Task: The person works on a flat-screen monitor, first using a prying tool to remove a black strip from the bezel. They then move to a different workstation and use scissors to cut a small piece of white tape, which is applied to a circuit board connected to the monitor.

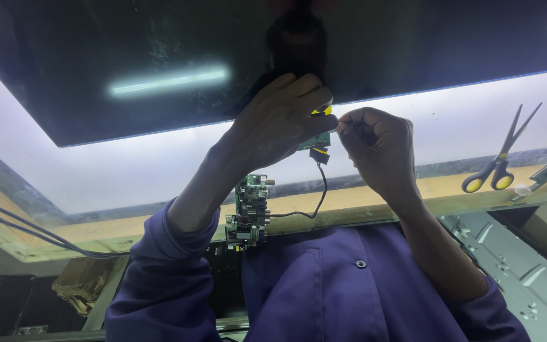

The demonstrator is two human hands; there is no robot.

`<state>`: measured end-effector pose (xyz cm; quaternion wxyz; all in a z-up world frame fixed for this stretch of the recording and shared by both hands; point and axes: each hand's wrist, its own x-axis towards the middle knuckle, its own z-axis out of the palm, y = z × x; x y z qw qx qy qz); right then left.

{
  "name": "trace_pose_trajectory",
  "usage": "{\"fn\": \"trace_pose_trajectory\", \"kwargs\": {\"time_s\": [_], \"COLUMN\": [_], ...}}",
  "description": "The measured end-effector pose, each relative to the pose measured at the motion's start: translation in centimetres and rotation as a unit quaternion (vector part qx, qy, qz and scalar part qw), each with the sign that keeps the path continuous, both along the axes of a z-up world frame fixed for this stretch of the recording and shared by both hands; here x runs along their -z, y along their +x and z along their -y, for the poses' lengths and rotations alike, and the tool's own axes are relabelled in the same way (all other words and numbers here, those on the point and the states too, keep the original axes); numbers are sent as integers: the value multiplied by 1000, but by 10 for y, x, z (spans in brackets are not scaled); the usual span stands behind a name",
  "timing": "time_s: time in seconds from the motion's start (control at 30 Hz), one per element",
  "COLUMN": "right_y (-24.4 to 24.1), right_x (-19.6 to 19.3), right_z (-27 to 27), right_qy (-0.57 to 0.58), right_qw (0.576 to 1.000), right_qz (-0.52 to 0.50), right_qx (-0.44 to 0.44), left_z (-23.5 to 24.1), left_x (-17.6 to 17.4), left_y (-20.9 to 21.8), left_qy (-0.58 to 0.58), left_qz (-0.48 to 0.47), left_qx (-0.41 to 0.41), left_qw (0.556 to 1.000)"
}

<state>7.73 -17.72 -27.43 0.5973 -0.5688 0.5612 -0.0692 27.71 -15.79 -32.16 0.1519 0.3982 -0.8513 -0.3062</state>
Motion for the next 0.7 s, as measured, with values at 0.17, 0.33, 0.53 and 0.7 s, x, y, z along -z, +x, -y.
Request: {"fn": "trace_pose_trajectory", "kwargs": {"time_s": [0.17,0.33,0.53,0.7], "right_y": [2,1,1,3], "right_x": [1,2,4,1], "right_z": [1,0,-2,-1], "right_qy": [4,-2,-2,-3], "right_qw": [1000,1000,1000,1000], "right_qz": [1,7,-2,2], "right_qx": [3,2,7,12], "left_z": [0,0,0,1], "left_x": [2,0,1,-1], "left_y": [0,1,1,1], "left_qy": [-10,-11,-8,-12], "left_qz": [-12,-13,-14,-11], "left_qx": [-4,-4,-3,-5], "left_qw": [1000,1000,1000,1000]}}
